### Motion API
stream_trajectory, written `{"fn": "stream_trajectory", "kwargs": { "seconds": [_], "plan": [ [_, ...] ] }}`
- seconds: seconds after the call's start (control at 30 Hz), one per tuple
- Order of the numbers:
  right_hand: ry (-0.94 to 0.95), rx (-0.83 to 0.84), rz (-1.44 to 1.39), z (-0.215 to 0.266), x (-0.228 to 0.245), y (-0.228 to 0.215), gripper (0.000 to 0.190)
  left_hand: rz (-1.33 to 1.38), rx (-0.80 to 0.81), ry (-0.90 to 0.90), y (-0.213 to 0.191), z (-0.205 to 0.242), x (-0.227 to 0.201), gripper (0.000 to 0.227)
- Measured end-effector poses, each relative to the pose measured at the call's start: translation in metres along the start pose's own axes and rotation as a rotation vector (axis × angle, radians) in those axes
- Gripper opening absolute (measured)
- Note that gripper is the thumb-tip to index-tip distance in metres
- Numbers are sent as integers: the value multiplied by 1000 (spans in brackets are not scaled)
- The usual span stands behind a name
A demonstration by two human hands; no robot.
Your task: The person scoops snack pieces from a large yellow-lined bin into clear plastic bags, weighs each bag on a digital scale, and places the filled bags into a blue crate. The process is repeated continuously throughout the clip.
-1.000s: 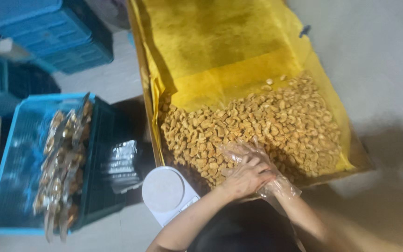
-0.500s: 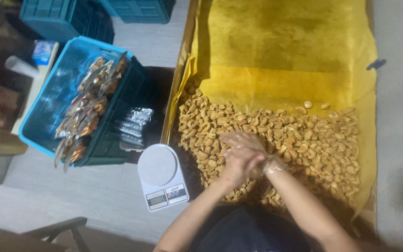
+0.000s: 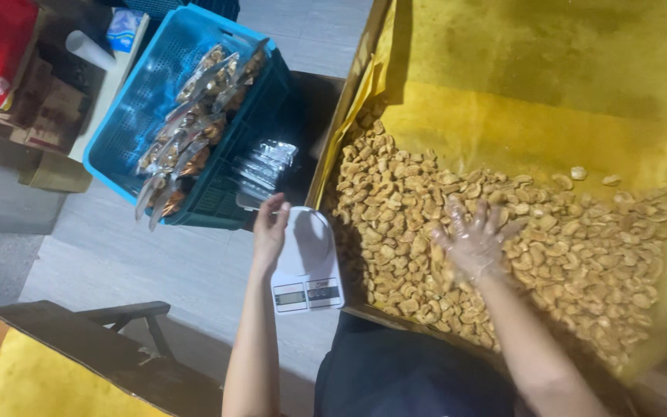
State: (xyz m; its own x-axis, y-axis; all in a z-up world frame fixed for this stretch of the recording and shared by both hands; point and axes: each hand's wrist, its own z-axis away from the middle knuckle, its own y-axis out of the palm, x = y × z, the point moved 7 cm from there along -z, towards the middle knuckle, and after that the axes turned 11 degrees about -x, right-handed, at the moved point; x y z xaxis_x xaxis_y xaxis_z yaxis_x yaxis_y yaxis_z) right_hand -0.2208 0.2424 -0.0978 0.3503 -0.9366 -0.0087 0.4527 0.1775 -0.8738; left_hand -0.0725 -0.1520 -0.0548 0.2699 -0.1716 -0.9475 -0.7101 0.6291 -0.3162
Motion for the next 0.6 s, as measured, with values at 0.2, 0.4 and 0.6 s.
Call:
{"fn": "stream_trajectory", "kwargs": {
  "seconds": [0.2, 0.4, 0.6],
  "plan": [
    [-113, -248, -42, 33, 66, 35, 68, 130, -303, -186, -75, -74, 84, 33],
    [-60, -377, 67, 55, 36, 54, 58, -148, -449, -281, -78, -125, 159, 51],
    [142, -506, -528, 91, -8, 52, 57, -531, -395, -398, -58, -141, 181, 79]
  ]
}}
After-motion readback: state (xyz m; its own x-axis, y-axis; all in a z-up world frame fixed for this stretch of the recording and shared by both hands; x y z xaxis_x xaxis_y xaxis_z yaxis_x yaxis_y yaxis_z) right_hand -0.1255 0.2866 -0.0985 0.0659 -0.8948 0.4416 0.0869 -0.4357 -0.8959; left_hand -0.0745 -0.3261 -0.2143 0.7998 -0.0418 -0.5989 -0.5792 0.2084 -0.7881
